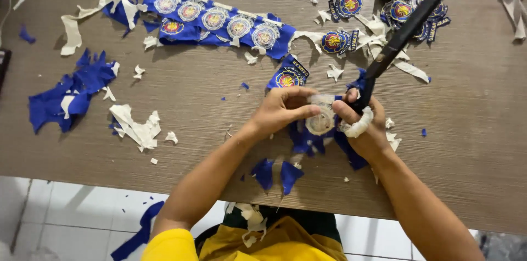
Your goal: Cutting out circular embroidered patches from a blue fabric strip using large scissors on a workshop table.
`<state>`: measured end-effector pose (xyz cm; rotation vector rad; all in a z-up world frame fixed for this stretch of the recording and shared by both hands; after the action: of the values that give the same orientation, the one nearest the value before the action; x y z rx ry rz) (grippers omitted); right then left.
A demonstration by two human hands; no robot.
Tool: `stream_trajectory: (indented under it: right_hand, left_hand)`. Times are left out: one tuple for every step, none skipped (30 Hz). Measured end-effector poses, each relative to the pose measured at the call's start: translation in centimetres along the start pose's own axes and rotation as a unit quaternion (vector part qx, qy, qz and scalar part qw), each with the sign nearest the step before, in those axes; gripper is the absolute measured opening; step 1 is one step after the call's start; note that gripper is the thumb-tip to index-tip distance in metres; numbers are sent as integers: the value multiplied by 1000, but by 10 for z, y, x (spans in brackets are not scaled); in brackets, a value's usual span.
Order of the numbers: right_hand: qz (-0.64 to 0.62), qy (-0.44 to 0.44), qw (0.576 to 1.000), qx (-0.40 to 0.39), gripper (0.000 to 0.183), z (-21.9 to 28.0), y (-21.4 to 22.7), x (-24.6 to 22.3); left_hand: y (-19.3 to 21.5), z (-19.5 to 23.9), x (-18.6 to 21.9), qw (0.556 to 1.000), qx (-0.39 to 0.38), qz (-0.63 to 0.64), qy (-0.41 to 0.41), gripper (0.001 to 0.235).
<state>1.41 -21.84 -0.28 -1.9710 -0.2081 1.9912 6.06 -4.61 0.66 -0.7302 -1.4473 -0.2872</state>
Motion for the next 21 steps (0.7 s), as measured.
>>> stream_trajectory:
  right_hand:
    - [4,-1,1000,-4,27,1,-4,-5]
    - [-25,-17,1000,1,25,3,-6,-8]
    - [-55,-32,998,7,23,4,-9,-10]
    - [-52,-33,998,3,23,1,-4,-2]
    - [-44,-7,999,-5,25,-2,2,1]
    - [-37,18,999,-13,26,-4,7,5]
    - [-35,19,999,-16,26,-3,2,3]
    - [-54,22,998,-26,26,-2,-4,0]
    - [-74,24,996,-34,25,0,-9,-2]
    - [-72,24,996,-37,25,0,-10,-2]
    - [-59,28,997,-31,27,1,-11,-2]
    - [-46,32,998,-25,29,2,-11,-2]
    - [-46,32,998,-25,29,2,-11,-1]
    - [-48,34,998,-28,28,3,-12,-1]
    - [-51,36,998,-29,28,4,-13,0]
    - [-52,36,998,-28,28,5,-13,0]
    - [-54,30,998,-22,27,5,-12,1]
    - [-56,24,998,-17,25,5,-12,2]
    - [-55,24,998,-16,25,3,-9,4]
    - [-70,23,997,-15,25,1,-6,7]
    - [-84,21,996,-12,24,-1,-3,10]
  left_hand:
    - [5,0,-1,1000,4,3,-3,46]
    - [10,0,-4,1000,10,-13,8,38]
    - [16,0,-6,999,16,-30,20,31]
    - [15,-1,-4,999,19,-28,17,31]
    - [17,-1,3,999,39,-28,-14,26]
    - [19,-1,11,997,58,-28,-45,21]
    - [18,0,13,997,60,-27,-48,21]
    - [18,1,18,994,76,-27,-67,20]
    - [18,3,23,992,90,-27,-86,18]
    - [17,3,22,991,92,-26,-88,18]
    - [16,4,21,991,91,-5,-95,19]
    - [14,4,20,990,91,15,-103,19]
    - [14,3,24,990,91,16,-103,19]
    - [16,3,24,981,104,122,-107,10]
    - [18,2,24,961,115,226,-108,14]
    - [19,5,24,962,114,225,-107,14]
    - [15,4,22,973,74,203,-76,27]
    - [10,5,19,982,33,180,-45,50]
    - [9,5,18,982,33,181,-46,50]
    - [4,4,11,986,14,163,-2,47]
    - [0,3,4,988,-6,146,42,47]
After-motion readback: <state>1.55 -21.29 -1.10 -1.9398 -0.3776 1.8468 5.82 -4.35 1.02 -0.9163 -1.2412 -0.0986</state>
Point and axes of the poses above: each hand's wrist, its own z-axis away from the middle knuckle, its own y-axis out of the back of the hand, x = y × z, the point moved 8 cm from there along -z, towards the middle knuckle, and after that the axes turned 7 degrees about -x, right-handed, at the moved point
